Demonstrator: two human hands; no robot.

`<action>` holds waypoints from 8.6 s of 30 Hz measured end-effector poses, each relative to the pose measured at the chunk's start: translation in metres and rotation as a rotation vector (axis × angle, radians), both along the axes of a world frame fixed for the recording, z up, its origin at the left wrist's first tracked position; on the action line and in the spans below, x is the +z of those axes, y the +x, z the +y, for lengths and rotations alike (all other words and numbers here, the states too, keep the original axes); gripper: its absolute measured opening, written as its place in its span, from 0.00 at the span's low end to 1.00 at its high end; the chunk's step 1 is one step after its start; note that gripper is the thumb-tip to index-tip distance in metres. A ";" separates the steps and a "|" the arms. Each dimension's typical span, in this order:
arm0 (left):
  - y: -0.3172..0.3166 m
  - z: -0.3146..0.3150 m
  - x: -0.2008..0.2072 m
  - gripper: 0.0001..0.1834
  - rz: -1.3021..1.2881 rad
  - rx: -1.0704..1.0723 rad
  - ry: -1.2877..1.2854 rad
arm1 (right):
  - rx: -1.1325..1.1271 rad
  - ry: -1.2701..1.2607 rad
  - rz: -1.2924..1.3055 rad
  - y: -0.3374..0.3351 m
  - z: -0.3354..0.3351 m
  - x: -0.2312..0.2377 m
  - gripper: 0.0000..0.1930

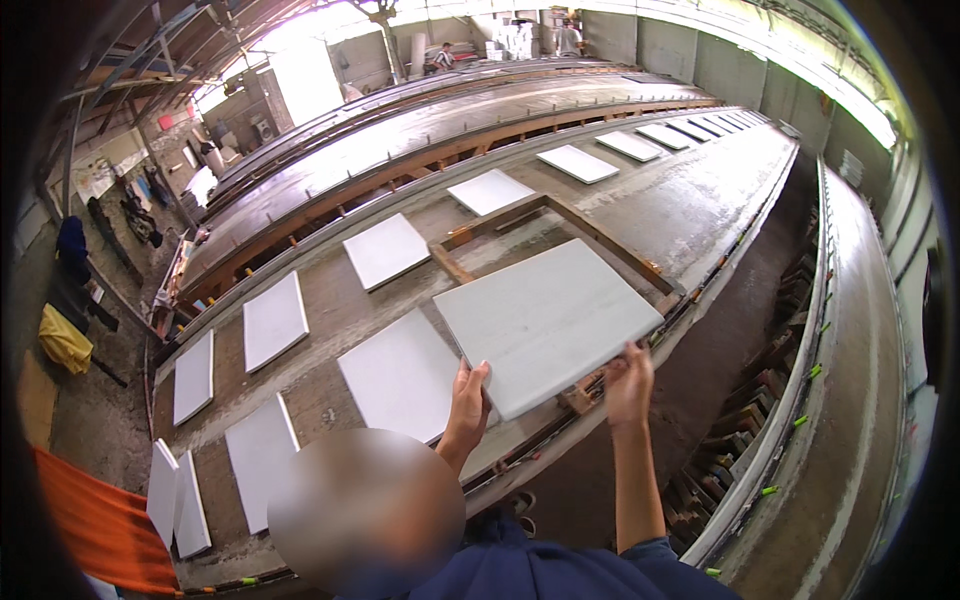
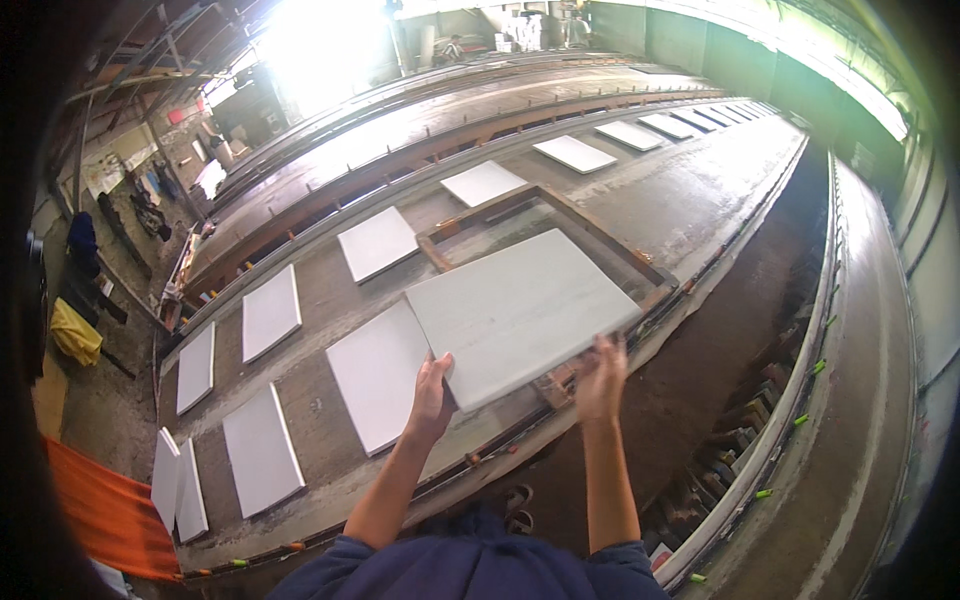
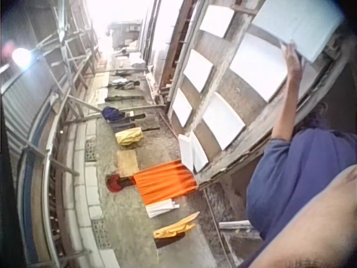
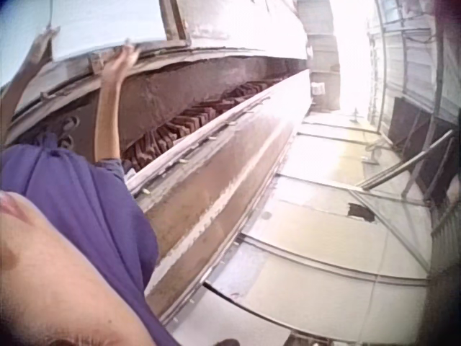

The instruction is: The person repeatedly picks up white rectangular panels and places them into a wooden frame on a conveyor belt. They smooth the panels down with their hands and then move the frame along the belt to repeat the process with new panels.

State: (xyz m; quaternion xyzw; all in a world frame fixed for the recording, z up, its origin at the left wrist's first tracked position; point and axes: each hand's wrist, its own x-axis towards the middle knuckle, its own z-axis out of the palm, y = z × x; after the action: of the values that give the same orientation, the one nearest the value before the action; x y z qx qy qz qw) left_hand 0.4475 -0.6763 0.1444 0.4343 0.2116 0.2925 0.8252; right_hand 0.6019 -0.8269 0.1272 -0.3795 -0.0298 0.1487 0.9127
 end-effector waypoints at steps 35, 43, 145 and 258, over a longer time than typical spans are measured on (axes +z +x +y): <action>0.116 0.061 -0.032 0.16 0.724 0.194 0.852 | 0.684 -0.570 -0.469 0.293 0.125 -0.004 0.36; 0.167 0.067 -0.084 0.21 1.118 0.212 1.250 | 0.774 -0.576 -0.595 0.316 0.134 -0.070 0.36; 0.315 0.145 -0.149 0.37 1.432 0.577 1.322 | 0.250 -1.238 -1.705 0.281 0.266 -0.135 0.35; 0.315 -0.167 -0.004 0.09 0.639 0.701 0.993 | 1.135 -0.028 -1.680 0.290 -0.015 -0.039 0.19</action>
State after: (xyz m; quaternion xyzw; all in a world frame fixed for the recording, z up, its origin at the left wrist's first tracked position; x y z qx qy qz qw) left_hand 0.7622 -0.8431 0.1407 0.7321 0.4134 0.4621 0.2820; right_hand 0.8916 -0.8419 0.0886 -0.3017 -0.8362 0.2457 0.3866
